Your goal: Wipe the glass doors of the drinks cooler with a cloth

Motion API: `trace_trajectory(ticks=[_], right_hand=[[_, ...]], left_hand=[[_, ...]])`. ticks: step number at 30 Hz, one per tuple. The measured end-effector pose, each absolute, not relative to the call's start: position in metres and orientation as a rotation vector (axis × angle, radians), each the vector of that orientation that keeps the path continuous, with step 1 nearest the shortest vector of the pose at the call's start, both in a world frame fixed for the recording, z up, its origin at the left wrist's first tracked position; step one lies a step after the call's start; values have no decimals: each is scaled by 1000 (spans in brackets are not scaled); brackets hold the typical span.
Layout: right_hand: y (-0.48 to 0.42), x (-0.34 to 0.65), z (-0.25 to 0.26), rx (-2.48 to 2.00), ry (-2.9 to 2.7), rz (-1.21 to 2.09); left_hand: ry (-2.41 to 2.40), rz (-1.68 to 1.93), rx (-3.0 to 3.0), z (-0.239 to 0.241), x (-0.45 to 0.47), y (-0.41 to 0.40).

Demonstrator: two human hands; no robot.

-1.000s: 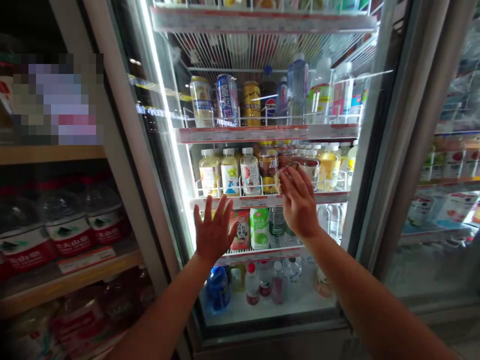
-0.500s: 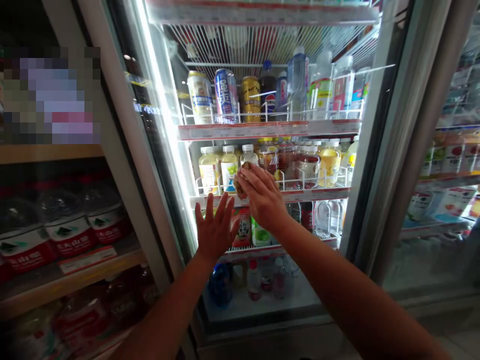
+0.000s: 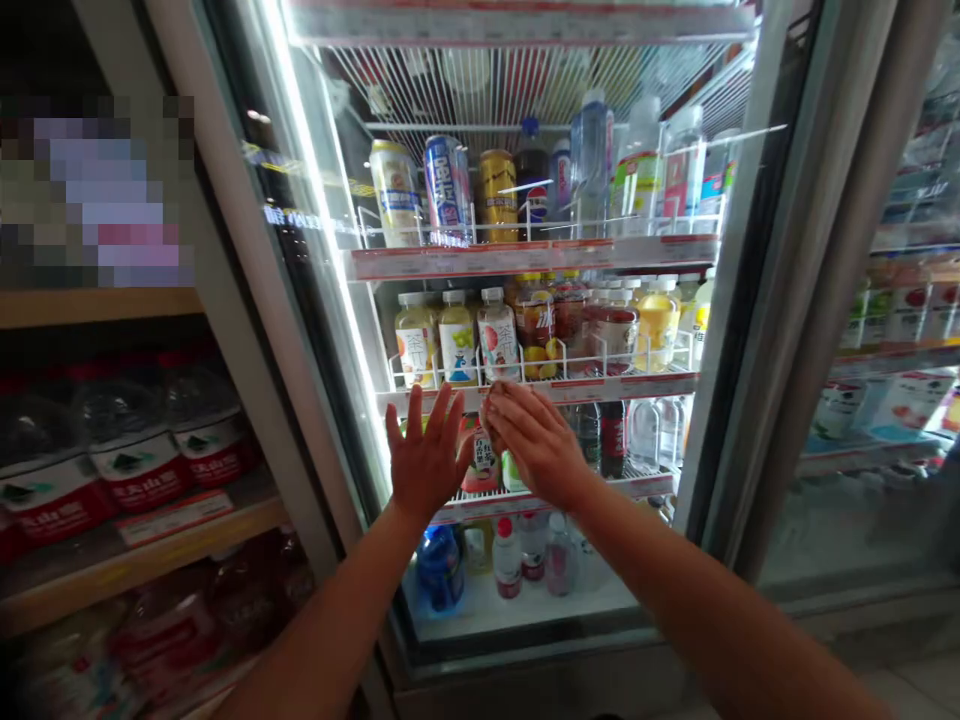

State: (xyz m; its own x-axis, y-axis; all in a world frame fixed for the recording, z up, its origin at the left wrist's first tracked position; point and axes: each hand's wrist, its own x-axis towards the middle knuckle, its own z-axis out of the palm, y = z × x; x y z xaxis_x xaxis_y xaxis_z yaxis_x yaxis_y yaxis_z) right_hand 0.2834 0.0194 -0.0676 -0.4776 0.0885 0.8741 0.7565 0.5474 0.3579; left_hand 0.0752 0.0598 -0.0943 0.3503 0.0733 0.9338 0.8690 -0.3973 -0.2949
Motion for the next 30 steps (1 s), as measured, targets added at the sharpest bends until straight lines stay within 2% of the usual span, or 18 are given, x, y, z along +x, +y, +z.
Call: trace_trajectory(ticks=[4, 14, 19, 25, 30], right_hand=[[17, 300, -84, -673, -2040, -1020], [12, 336, -82, -761, -1995, -1010], [14, 348, -77, -796, -1761, -995], [14, 361, -93, -793, -1833, -926], [16, 381, -83, -869, -1525, -927]], left_hand=[[-848, -1134, -1737, -94, 75, 60], [-856, -1133, -1735, -94, 75, 60], [-832, -1138, -1703, -93, 76, 59], [-834, -1137, -1725, -94, 75, 61], [-833, -1148, -1721, -95, 75, 62]])
